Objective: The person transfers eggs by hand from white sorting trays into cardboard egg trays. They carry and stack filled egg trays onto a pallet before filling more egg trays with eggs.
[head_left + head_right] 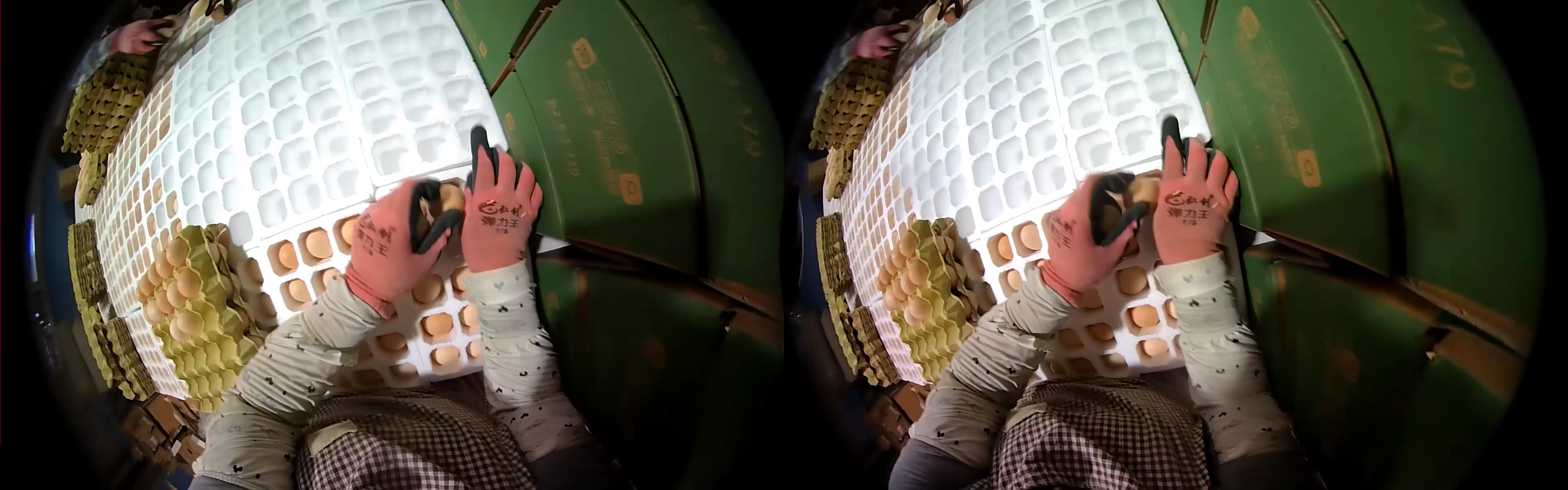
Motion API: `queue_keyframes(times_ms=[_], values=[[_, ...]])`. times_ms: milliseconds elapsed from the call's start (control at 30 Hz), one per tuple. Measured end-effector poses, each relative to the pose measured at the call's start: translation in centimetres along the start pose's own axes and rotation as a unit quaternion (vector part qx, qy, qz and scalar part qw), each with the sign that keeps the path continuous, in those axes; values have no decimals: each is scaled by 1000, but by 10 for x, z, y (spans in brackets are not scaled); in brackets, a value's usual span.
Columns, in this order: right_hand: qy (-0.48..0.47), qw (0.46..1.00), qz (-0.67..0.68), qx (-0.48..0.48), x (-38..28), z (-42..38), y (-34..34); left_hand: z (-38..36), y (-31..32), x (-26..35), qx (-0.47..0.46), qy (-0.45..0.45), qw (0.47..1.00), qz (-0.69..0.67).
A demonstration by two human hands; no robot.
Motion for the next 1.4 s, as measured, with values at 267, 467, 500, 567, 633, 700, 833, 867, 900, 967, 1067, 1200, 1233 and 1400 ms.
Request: queue_keyframes(times_ms=[267,467,500,567,633,700,833,867,900,967,1067,1200,1233,1400], values=[[205,775,583,136,53,-70,-44,-4,22,31,-125,239,942,200],[52,954,291,-59,30,-73,-38,43,-9,5,87,97,991,3],[2,971,235,-50,20,-73,-32,56,-12,-8,94,103,990,13],[-89,991,78,-62,-1,-84,-10,63,-2,-39,46,71,992,90],[-86,992,58,-68,-13,-92,-1,51,-21,-31,82,87,986,112],[-55,995,33,-75,-15,-93,4,14,-59,1,114,152,977,98],[7,983,169,-66,3,-64,-6,-113,-120,29,-58,173,983,-14],[34,977,195,-84,11,-57,-9,-146,-134,27,-99,217,971,-18],[-45,993,90,-56,26,-58,-5,-179,-150,23,-143,222,965,2],[-99,994,-11,-54,44,-55,18,-241,-184,3,-152,162,975,24],[-67,992,-95,-54,-22,-49,-19,-309,-260,-32,-93,62,993,49],[-142,893,396,-162,-206,-67,-77,-323,-355,-76,137,-19,949,283],[-223,849,412,-244,-259,-83,-83,-316,-360,-83,107,-16,951,290],[-438,890,66,-106,-394,-128,-65,-275,-324,-117,16,14,933,360]])
Point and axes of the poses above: each hand's wrist, its own z-axis towards the middle knuckle, its own y-axis out of the palm, x = y × z, the point moved 5 cm from there along z, towards the middle knuckle, and after that the axes turned 3 degrees about -x, right-handed, at the moved point
